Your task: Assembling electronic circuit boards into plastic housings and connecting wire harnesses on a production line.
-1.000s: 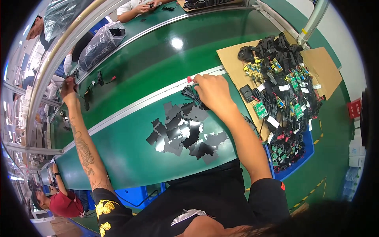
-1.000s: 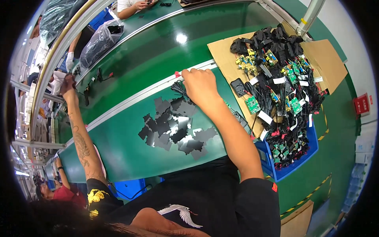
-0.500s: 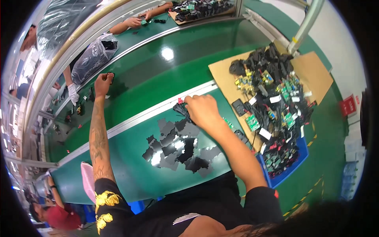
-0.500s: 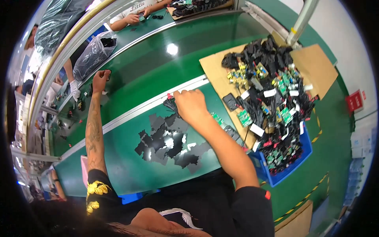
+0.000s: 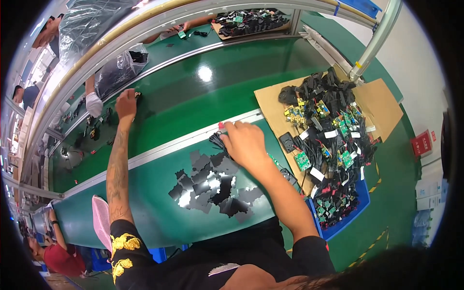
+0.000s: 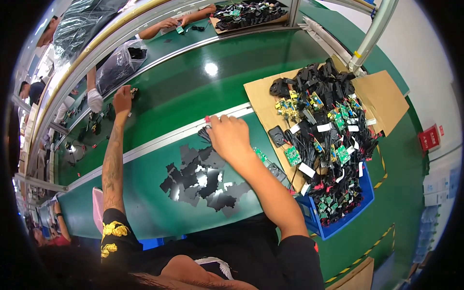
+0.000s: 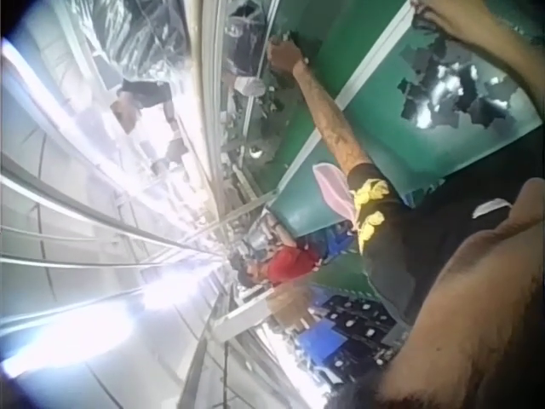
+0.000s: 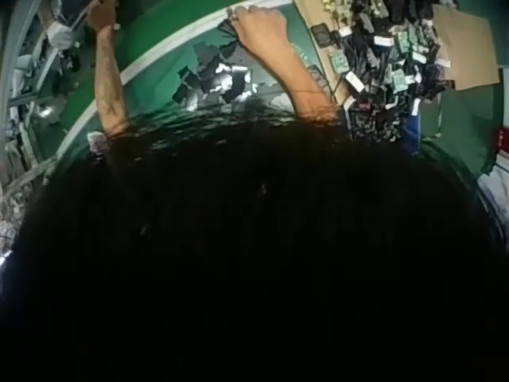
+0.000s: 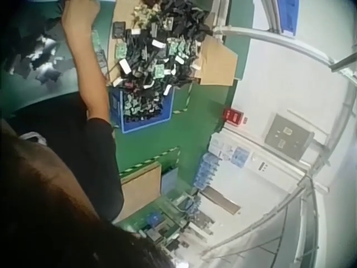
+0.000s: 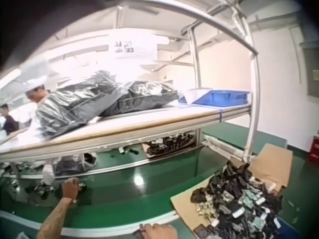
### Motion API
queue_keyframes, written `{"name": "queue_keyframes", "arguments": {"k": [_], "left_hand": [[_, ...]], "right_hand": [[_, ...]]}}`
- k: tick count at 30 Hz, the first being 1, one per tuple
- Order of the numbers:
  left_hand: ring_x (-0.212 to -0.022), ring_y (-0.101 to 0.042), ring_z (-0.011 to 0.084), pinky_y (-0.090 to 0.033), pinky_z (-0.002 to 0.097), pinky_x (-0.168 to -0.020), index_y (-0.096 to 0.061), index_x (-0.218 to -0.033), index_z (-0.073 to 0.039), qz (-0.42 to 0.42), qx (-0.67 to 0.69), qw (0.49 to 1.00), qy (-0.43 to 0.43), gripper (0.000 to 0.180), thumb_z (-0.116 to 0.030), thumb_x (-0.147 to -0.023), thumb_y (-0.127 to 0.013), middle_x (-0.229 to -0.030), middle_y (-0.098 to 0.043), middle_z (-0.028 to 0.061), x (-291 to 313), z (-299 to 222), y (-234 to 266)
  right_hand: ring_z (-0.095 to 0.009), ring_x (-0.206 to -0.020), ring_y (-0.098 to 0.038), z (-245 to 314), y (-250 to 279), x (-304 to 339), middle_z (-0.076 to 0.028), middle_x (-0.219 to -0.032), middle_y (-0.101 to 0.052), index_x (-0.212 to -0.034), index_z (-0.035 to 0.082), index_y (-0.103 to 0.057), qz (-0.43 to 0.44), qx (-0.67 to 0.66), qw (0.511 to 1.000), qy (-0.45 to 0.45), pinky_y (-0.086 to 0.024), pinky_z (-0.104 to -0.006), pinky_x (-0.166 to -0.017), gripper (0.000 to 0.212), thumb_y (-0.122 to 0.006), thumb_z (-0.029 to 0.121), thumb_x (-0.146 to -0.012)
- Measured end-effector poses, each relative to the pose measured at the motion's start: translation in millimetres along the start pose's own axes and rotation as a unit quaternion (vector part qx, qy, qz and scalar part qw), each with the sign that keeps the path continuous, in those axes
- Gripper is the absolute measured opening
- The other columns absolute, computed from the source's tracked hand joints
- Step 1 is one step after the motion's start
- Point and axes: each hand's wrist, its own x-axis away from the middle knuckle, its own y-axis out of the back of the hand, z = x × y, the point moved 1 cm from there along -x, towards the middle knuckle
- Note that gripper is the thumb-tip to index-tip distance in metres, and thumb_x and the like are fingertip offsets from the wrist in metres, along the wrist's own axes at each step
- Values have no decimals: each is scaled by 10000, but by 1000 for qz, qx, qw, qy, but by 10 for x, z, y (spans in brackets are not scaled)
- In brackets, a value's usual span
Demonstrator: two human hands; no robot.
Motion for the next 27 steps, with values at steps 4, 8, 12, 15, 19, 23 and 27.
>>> {"name": "queue_keyframes", "arguments": {"k": [4, 8, 12, 15, 19, 23, 27], "left_hand": [[-1076, -680, 311, -520, 400, -969, -738, -1122, -5, 106, 245, 943, -197, 224, -184, -1085, -609, -1116, -746, 151, 1081, -1011, 714], [-1102, -668, 341, -513, 443, -999, -719, -1068, 0, 149, 311, 895, -283, 148, -114, -1012, -644, -1108, -737, 148, 1973, -1300, 1546], [-1005, -683, 367, -554, 464, -926, -741, -986, -2, 127, 331, 881, -312, 85, -23, -931, -680, -1028, -758, 146, 2515, -1247, 1697], [-982, -689, 360, -562, 459, -911, -746, -977, -3, 145, 345, 888, -269, 80, -28, -941, -679, -988, -759, 138, 2748, -1017, 1654], [-1007, -690, 350, -554, 449, -932, -739, -995, 3, 145, 369, 883, -251, 102, -48, -974, -653, -1017, -761, 144, 2740, -1094, 1757], [-1044, -705, 284, -549, 403, -950, -755, -1108, 4, 292, 456, 823, -170, 196, -116, -1038, -617, -1116, -762, 135, 2844, -1290, 1749], [-1181, -685, 236, -547, 380, -981, -590, -1418, 19, 498, 574, 650, 17, 495, -381, -1132, -539, -1359, -676, 139, 2922, -1262, 1787]], "right_hand": [[-393, -1101, -673, 0, 743, 28, -161, -1162, -725, -1237, 44, -699, -97, -43, 994, -36, -541, -447, -933, 372, -776, 262, -945], [-357, -1083, -677, 21, 1183, 552, -125, -1140, -731, -1172, 66, -727, -59, -22, 996, -71, -545, -446, -913, 323, -816, 226, -906], [-370, -995, -656, -164, 1043, 1113, -139, -1072, -714, -1150, 45, -736, 18, 143, 983, -116, -544, -470, -880, 381, -842, 292, -880], [-364, -963, -652, -209, 787, 1253, -157, -1009, -692, -1148, 34, -738, 62, 168, 978, -102, -540, -478, -857, 468, -875, 345, -827], [-270, -847, -660, -87, 666, 1082, -101, -896, -653, -1053, 14, -722, 35, 53, 987, -149, -520, -404, -749, 331, -849, 253, -863], [-46, -791, -528, 4, 458, 645, 26, -912, -595, -1142, 96, -480, 12, -509, 828, -235, -403, -245, -649, 347, -777, 177, -982], [-42, -772, -517, 648, 232, 25, 7, -873, -593, -1174, 70, -438, 72, -537, 831, -125, -402, -247, -636, 423, -794, 187, -978]]}}
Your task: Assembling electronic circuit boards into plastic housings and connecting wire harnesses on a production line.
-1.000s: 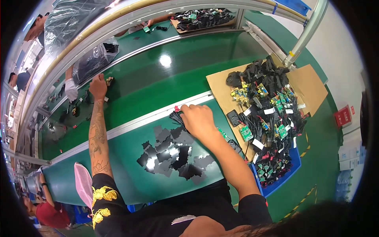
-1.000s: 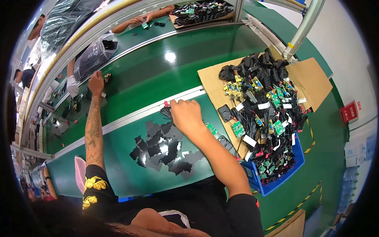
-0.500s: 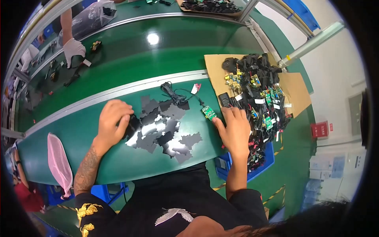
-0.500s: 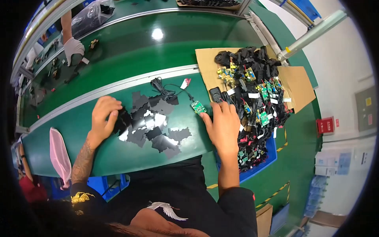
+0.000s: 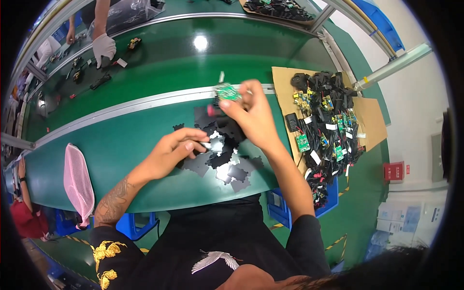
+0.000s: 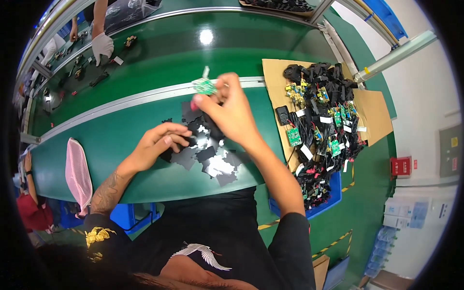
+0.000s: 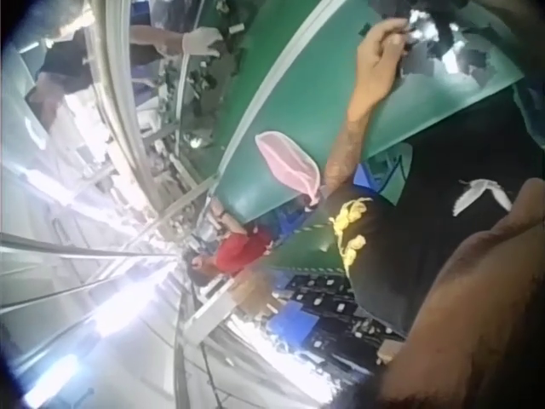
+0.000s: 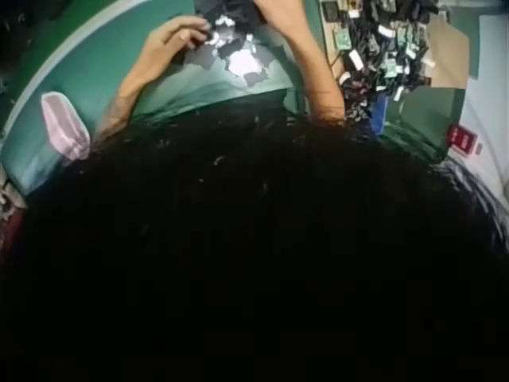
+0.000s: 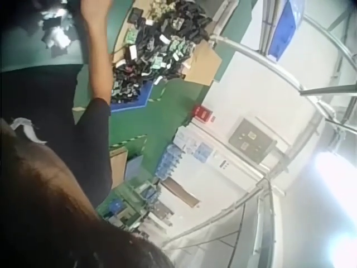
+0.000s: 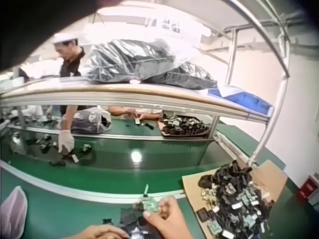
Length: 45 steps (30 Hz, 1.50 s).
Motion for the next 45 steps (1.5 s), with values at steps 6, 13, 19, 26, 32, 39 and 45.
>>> {"name": "queue_keyframes", "arguments": {"k": [6, 13, 19, 26, 32, 39, 45], "left_hand": [[-1339, -617, 312, -519, 489, -1124, -333, -1603, 10, -70, 288, 953, -59, 735, -552, -1142, -438, -1468, -565, 186, -280, -411, -163], [-944, -713, 190, -583, 330, -740, -534, -1368, -27, -194, 218, 954, -76, 563, -535, -1158, -413, -1083, -713, 115, -22, -329, 191], [-859, -721, 173, -605, 325, -652, -616, -1270, -38, -259, 216, 942, -1, 596, -577, -1146, -394, -984, -704, 97, 62, -31, 505], [-869, -742, 173, -605, 308, -637, -623, -1311, -21, -248, 254, 934, 47, 576, -533, -1159, -405, -1083, -704, 99, 68, 46, 481], [-821, -666, 147, -526, 285, -639, -580, -1353, -14, -243, 255, 936, -7, 566, -514, -1165, -392, -1134, -677, 102, 37, 213, 362], [-967, -643, 171, -554, 332, -822, -488, -1445, 1, -192, 235, 952, -46, 504, -44, -943, -480, -1310, -598, 151, 84, 193, 291], [-971, -649, 192, -559, 358, -838, -454, -1470, -12, -172, 278, 944, -41, 559, -23, -913, -498, -1297, -608, 159, 84, 191, 277]], "right_hand": [[-183, -780, -598, 225, -764, -248, -72, -866, -606, -1110, 33, -584, 18, 241, 963, 121, -495, -336, -685, 375, -739, 354, -995], [-275, -979, -643, 10, -758, -205, -133, -1020, -654, -1201, 3, -722, 77, 154, 965, 196, -529, -398, -833, 339, -621, 295, -1060], [-300, -983, -619, -158, -414, 257, -68, -1050, -613, -1002, 111, -738, 244, 501, 814, 167, -517, -413, -833, 368, -931, 302, -752], [-279, -1006, -598, -41, -478, 211, -53, -1028, -601, -916, 89, -696, 296, 468, 827, 100, -499, -401, -880, 264, -910, 155, -777], [-132, -896, -645, 14, -432, 22, -45, -983, -736, -988, 30, -712, 268, 95, 953, -100, -519, -322, -810, 103, -790, 85, -950], [-106, -816, -663, -82, -481, 42, -58, -908, -749, -1030, -30, -713, 278, 263, 921, -75, -543, -297, -749, 153, -782, 91, -966], [-109, -833, -685, -112, -466, 49, -80, -992, -771, -1037, -17, -699, 228, 185, 956, 15, -561, -292, -743, 113, -764, 54, -977]]}}
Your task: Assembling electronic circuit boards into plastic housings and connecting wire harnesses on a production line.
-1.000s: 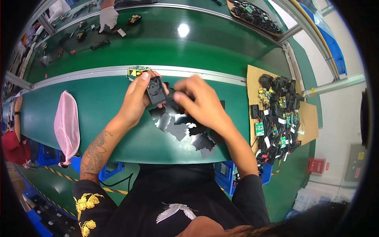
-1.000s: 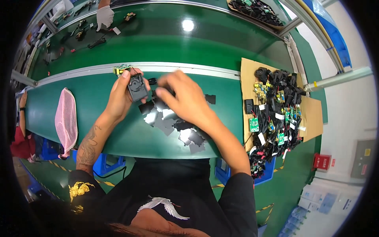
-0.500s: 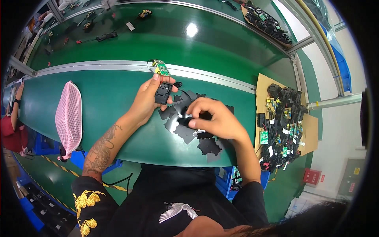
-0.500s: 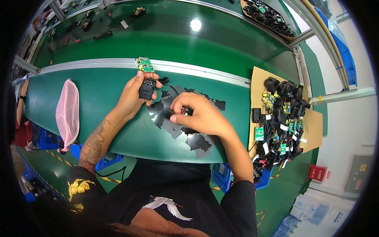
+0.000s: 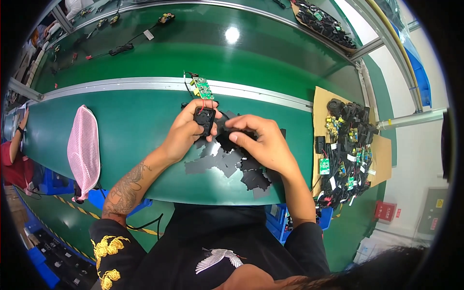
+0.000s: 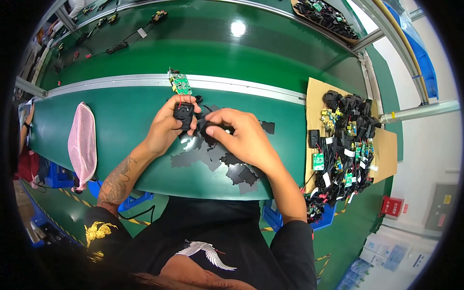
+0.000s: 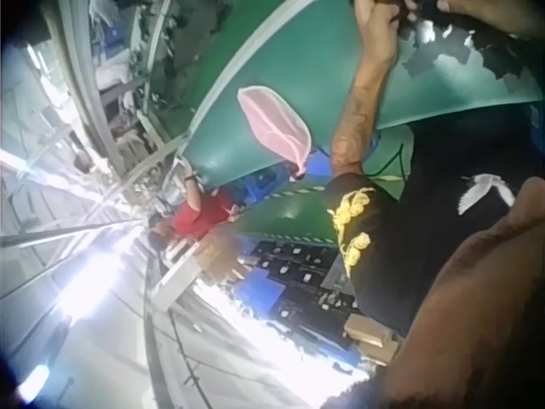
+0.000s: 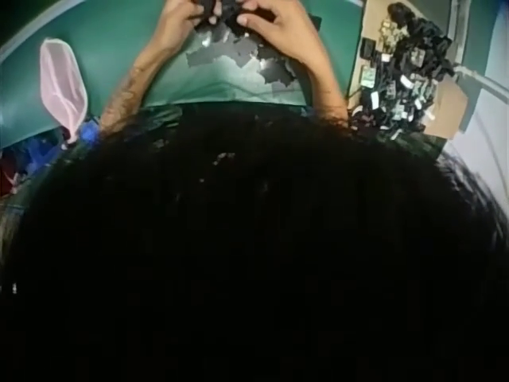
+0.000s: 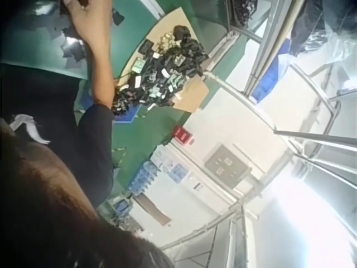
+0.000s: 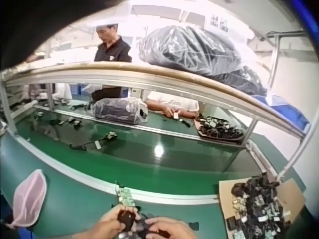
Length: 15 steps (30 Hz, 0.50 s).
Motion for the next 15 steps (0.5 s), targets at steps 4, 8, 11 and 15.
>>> {"name": "queue_keyframes", "arguments": {"k": [4, 8, 11, 15], "left_hand": [[-985, -659, 220, -567, 394, -849, -432, -1486, -38, -17, -22, 1000, -2, 535, -34, -955, -498, -1352, -606, 195, 24, 43, -117], [-1048, -663, 207, -580, 380, -905, -428, -1491, -29, 21, -67, 998, 1, 490, -3, -1004, -472, -1440, -591, 202, 26, 52, -109], [-1122, -641, 207, -564, 375, -925, -425, -1511, -31, 30, -10, 999, 12, 505, -58, -1009, -474, -1442, -583, 177, 50, 66, -129], [-1202, -614, 227, -528, 412, -972, -414, -1555, -36, 66, 2, 997, 31, 551, -167, -1021, -454, -1395, -591, 144, 74, 86, -156]], "right_hand": [[-98, -850, -689, 151, -73, 19, -90, -1034, -763, -1052, 0, -688, -20, -175, 980, -89, -566, -278, -732, 96, -751, 38, -990], [-129, -838, -703, 60, -122, 31, -101, -1034, -761, -1093, 1, -699, -49, -113, 989, -86, -572, -300, -718, 115, -736, 18, -985], [-221, -831, -720, 108, -117, 24, -134, -1024, -744, -1222, 24, -719, -63, 94, 978, 177, -565, -341, -701, 277, -722, -26, -950], [-199, -742, -699, 208, -249, 81, -127, -949, -733, -1179, 24, -758, -76, 0, 994, 81, -553, -343, -673, 256, -754, -21, -928]]}}
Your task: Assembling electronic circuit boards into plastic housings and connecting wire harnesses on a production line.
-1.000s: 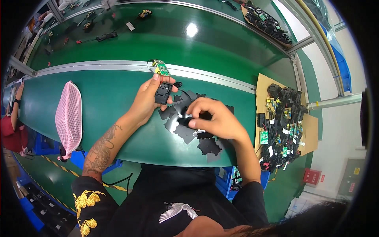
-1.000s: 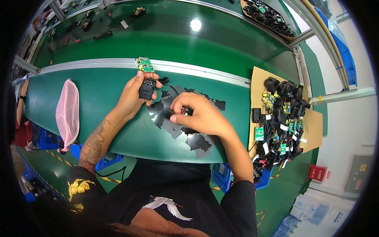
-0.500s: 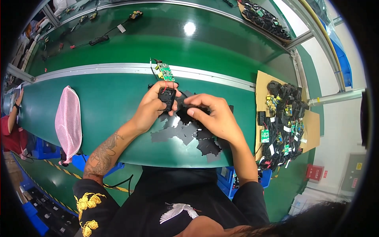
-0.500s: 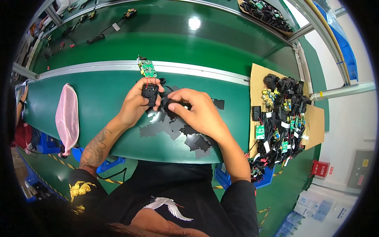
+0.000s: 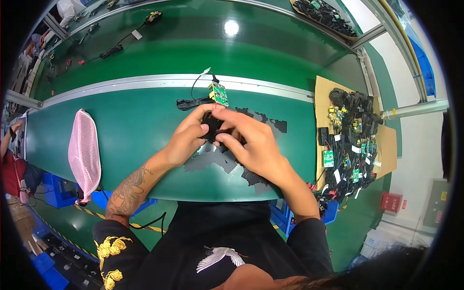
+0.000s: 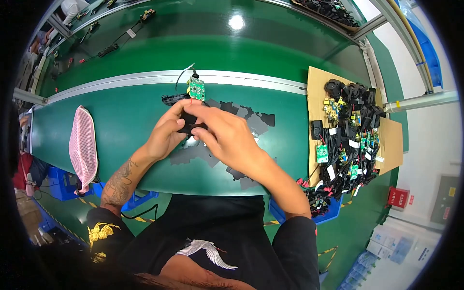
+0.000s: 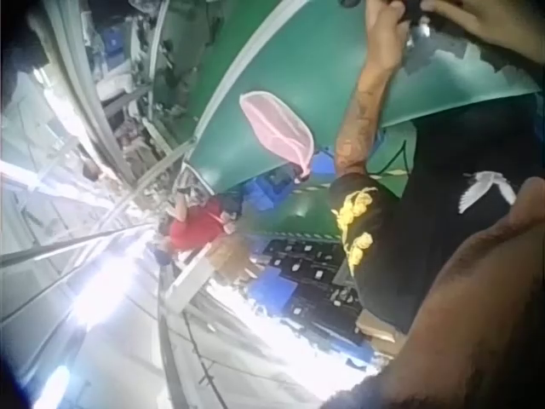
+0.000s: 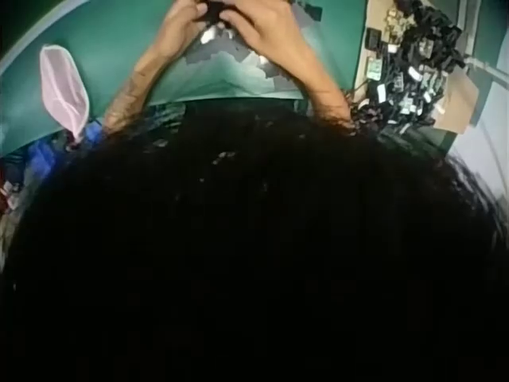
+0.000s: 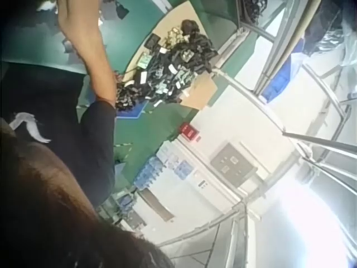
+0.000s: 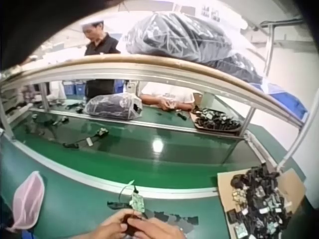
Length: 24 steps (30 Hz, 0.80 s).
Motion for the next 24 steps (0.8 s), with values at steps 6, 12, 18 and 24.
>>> {"name": "queue_keyframes", "arguments": {"k": [6, 12, 18, 24], "left_hand": [[-1196, -613, 218, -520, 404, -978, -416, -1555, -21, 2, -7, 1000, 21, 546, -212, -1045, -454, -1385, -589, 128, -16, 24, 2], [-1172, -616, 200, -526, 372, -941, -429, -1533, -23, 27, 12, 999, 41, 506, -232, -1078, -495, -1335, -591, 117, -26, 26, 25], [-1068, -661, 168, -549, 315, -834, -447, -1511, -44, 14, 70, 996, 56, 527, -47, -1022, -645, -1240, -648, 100, -36, -2, 33], [-1048, -662, 151, -564, 302, -804, -463, -1488, -56, -62, 104, 993, 15, 614, 7, -953, -758, -1261, -645, 96, -48, 9, 36]], "right_hand": [[-171, -817, -762, -73, 31, 22, -103, -959, -744, -1135, -13, -754, 21, -54, 997, -45, -588, -295, -711, 170, -721, -20, -968], [-199, -848, -776, -183, -19, 70, -137, -1083, -701, -1121, -50, -717, 50, -143, 987, -47, -588, -294, -710, 149, -640, -54, -994], [-183, -906, -739, -151, -23, 37, -149, -1284, -616, -1167, -18, -722, 13, -88, 994, 58, -547, -278, -710, 239, -713, -33, -928], [-86, -790, -629, -87, 12, 49, -62, -1052, -689, -1232, 15, -716, -62, -34, 997, -42, -513, -241, -691, 370, -821, -1, -877]]}}
